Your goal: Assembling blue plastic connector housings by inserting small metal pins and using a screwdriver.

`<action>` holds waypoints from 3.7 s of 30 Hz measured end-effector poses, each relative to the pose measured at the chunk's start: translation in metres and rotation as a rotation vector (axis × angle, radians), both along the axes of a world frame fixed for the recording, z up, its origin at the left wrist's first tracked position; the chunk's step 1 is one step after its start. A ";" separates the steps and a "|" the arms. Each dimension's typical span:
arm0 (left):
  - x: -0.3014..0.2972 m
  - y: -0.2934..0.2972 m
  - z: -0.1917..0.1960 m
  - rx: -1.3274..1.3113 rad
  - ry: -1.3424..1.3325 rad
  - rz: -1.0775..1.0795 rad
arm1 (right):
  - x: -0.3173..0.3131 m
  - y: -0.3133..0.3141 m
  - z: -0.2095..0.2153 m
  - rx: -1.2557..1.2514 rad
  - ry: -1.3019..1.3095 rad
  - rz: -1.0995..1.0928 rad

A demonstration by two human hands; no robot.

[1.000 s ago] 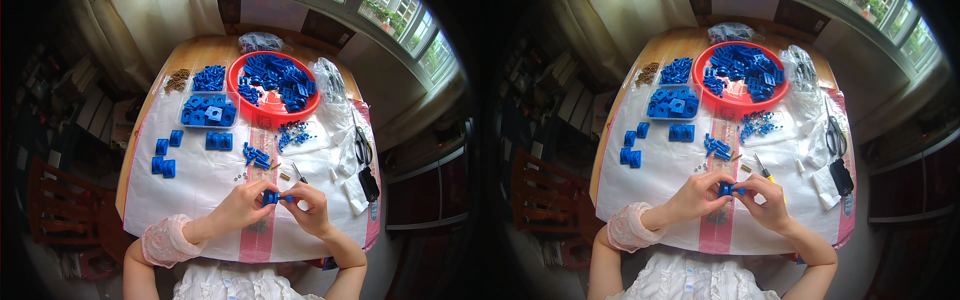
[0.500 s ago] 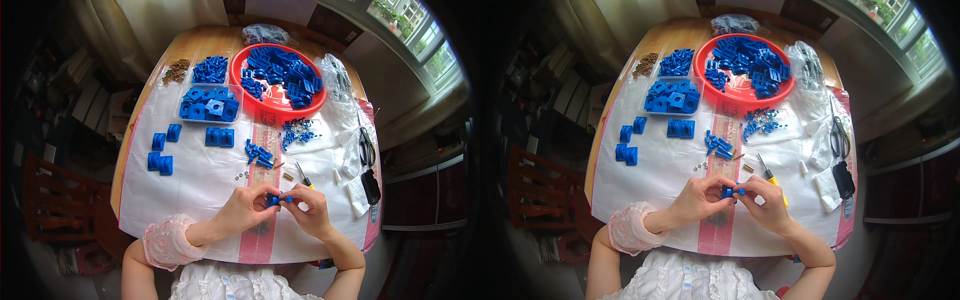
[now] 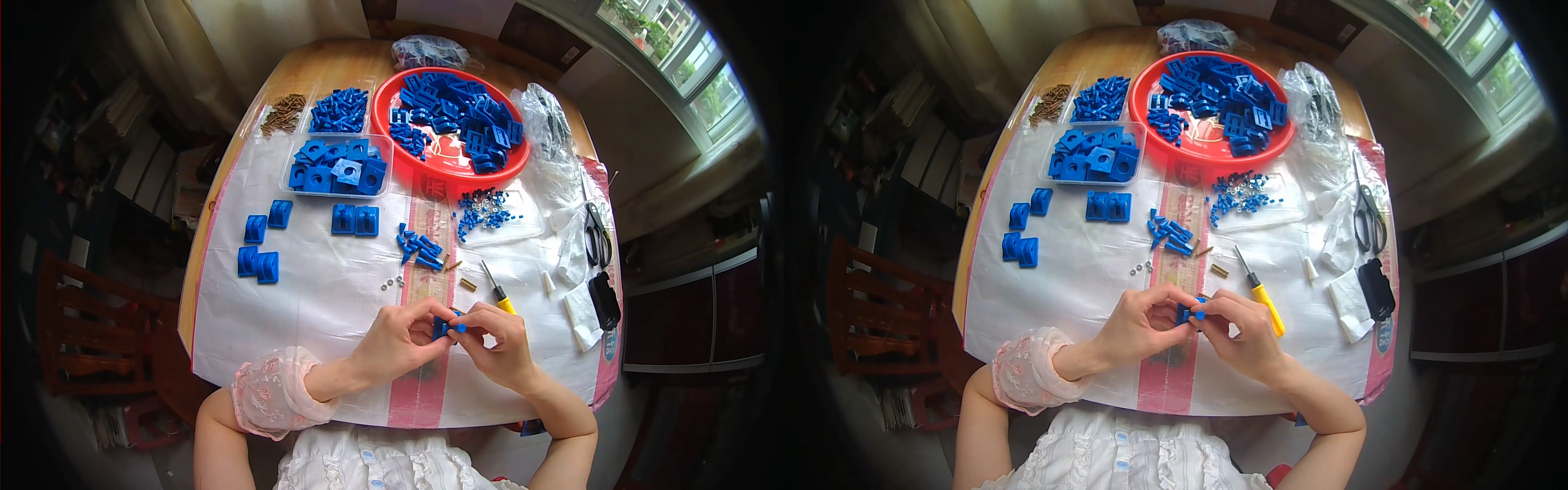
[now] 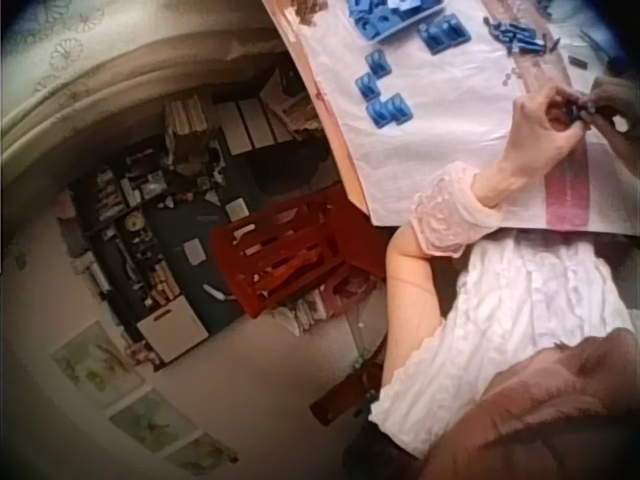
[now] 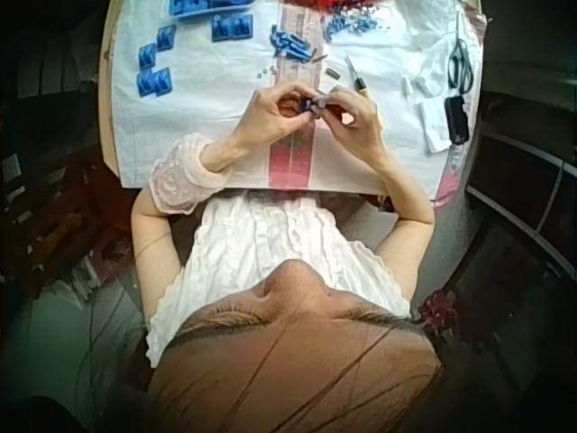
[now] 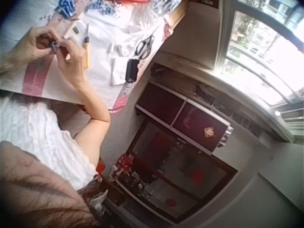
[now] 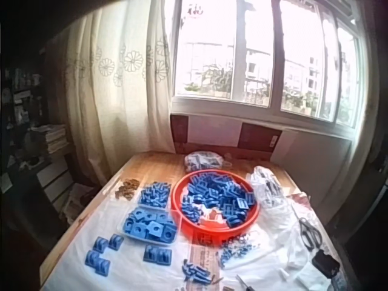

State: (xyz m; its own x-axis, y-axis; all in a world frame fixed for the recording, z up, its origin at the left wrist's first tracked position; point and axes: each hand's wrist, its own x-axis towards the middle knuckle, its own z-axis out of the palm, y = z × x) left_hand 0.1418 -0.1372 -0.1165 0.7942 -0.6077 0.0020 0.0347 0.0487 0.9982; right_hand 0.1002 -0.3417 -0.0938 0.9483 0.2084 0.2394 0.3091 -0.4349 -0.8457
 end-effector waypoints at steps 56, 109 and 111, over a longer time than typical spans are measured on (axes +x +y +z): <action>0.003 -0.002 0.005 0.023 -0.018 0.019 | -0.001 0.000 0.002 -0.040 -0.074 0.023; 0.045 0.030 0.000 -0.521 0.727 -0.531 | 0.003 -0.017 -0.005 -0.453 -0.168 -0.060; 0.046 0.029 0.001 -0.522 0.728 -0.549 | 0.004 -0.017 -0.006 -0.406 -0.165 -0.059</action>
